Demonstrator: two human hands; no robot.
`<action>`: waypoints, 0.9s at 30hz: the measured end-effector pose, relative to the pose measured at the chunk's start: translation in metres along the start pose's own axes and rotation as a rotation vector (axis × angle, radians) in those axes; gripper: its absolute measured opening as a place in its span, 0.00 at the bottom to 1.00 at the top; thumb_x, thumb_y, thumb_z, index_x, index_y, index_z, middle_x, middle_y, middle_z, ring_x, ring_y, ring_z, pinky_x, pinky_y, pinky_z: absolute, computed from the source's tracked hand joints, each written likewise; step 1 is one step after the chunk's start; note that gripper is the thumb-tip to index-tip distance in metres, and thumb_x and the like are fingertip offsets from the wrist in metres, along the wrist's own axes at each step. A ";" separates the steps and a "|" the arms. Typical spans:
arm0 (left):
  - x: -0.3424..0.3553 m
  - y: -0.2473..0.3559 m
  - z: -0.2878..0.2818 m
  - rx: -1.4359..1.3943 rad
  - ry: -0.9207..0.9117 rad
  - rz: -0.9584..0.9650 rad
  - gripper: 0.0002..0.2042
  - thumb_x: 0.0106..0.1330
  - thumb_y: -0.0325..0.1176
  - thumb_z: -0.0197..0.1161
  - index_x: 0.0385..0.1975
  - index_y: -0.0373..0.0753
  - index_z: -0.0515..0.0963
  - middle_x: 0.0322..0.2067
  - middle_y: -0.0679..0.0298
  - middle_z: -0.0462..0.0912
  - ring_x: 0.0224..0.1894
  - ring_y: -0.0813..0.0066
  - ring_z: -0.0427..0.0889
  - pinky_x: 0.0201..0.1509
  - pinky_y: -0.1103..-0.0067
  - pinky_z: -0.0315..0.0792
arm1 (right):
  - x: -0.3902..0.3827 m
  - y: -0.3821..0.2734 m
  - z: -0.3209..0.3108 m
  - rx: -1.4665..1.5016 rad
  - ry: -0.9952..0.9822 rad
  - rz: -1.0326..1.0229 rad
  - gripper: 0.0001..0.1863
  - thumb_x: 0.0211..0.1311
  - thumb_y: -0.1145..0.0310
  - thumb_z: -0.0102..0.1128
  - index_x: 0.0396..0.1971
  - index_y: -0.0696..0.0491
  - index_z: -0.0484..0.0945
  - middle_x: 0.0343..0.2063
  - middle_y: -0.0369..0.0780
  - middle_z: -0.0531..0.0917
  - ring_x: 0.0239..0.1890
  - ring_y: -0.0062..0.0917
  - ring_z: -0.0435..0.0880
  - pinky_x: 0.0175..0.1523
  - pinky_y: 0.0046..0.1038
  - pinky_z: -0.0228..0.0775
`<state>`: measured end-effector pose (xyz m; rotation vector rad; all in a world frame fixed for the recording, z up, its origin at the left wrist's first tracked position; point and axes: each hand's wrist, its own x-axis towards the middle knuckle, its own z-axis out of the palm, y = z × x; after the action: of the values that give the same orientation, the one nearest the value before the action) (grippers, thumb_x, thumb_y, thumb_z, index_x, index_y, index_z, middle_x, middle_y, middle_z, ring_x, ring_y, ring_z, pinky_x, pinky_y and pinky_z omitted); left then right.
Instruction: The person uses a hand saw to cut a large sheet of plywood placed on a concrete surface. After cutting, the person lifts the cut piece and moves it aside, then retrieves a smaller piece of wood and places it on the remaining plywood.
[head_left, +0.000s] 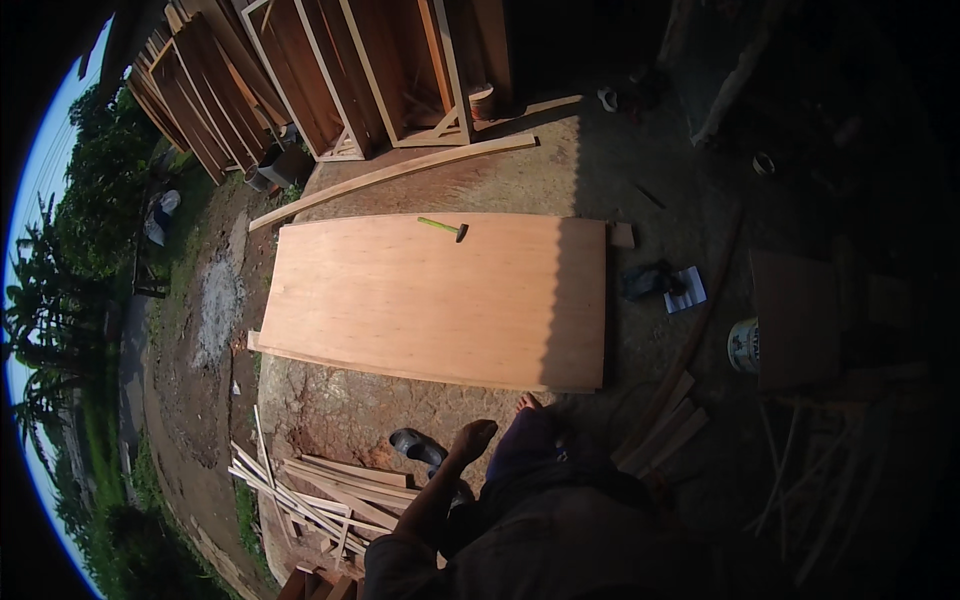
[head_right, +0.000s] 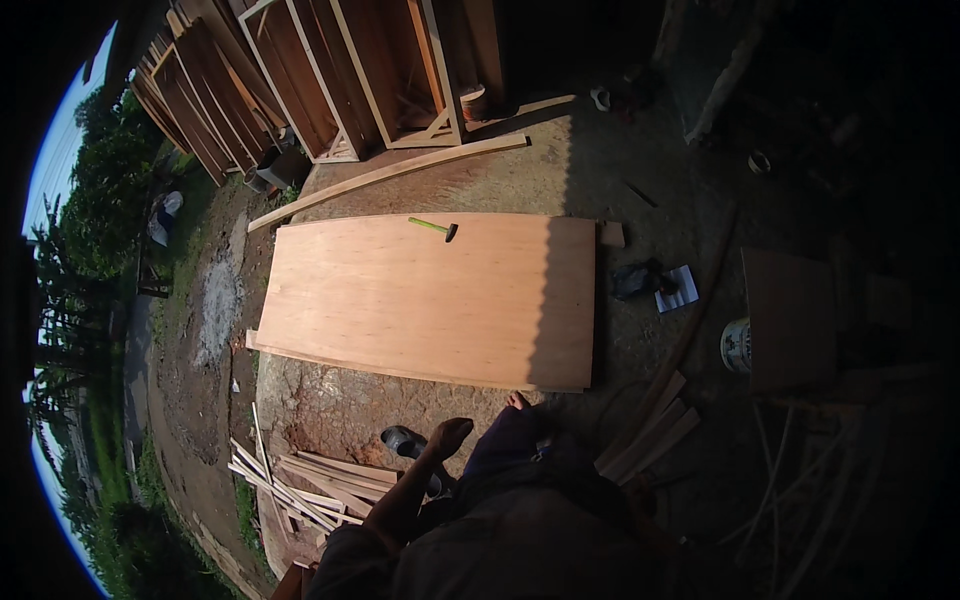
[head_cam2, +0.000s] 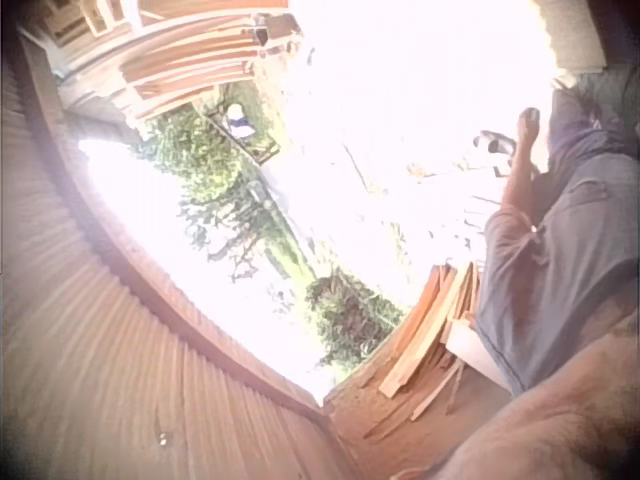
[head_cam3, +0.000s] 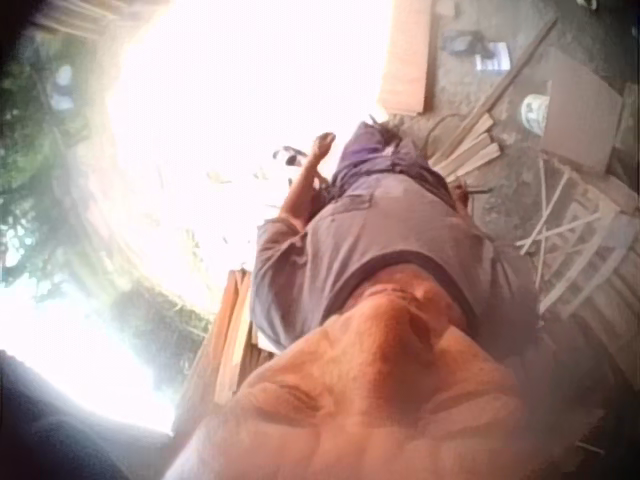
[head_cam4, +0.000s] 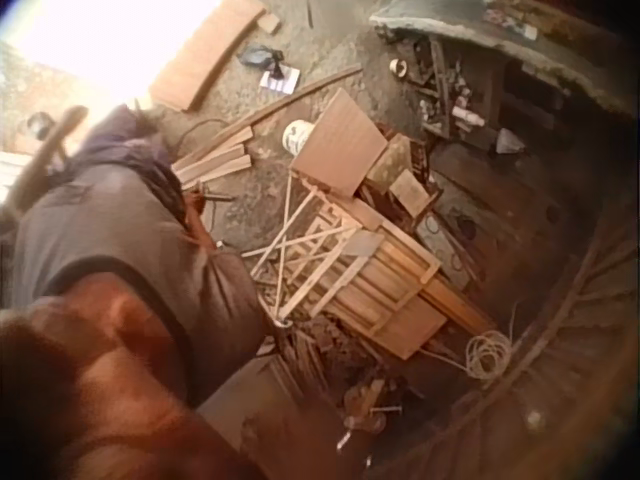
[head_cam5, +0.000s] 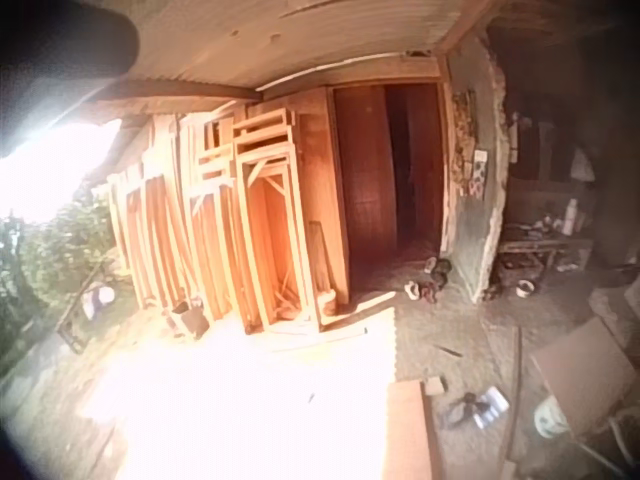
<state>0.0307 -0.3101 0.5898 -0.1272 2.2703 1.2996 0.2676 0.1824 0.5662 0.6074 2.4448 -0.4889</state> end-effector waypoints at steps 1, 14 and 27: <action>0.001 -0.022 -0.005 0.094 0.011 -0.093 0.19 0.69 0.45 0.58 0.45 0.34 0.83 0.39 0.48 0.86 0.48 0.52 0.85 0.51 0.64 0.76 | 0.010 -0.003 -0.004 -0.005 -0.005 -0.007 0.25 0.73 0.68 0.46 0.67 0.59 0.66 0.62 0.52 0.74 0.62 0.45 0.75 0.68 0.41 0.65; 0.036 -0.023 -0.031 -0.466 0.254 -0.668 0.22 0.69 0.44 0.61 0.53 0.30 0.77 0.38 0.61 0.81 0.35 0.70 0.82 0.35 0.74 0.74 | 0.136 -0.018 -0.090 -0.003 0.053 -0.049 0.26 0.70 0.69 0.48 0.67 0.57 0.67 0.61 0.54 0.75 0.59 0.48 0.76 0.65 0.43 0.66; 0.126 0.093 0.138 -0.616 0.617 -0.794 0.18 0.66 0.44 0.60 0.41 0.33 0.84 0.25 0.60 0.84 0.25 0.72 0.81 0.29 0.72 0.74 | 0.440 -0.041 -0.322 -0.071 0.160 -0.552 0.26 0.70 0.68 0.48 0.67 0.57 0.67 0.61 0.54 0.75 0.60 0.48 0.75 0.65 0.43 0.66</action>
<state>-0.0549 -0.1246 0.5463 -1.6409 1.7777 1.5378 -0.2171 0.4340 0.5586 -0.0760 2.7629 -0.5789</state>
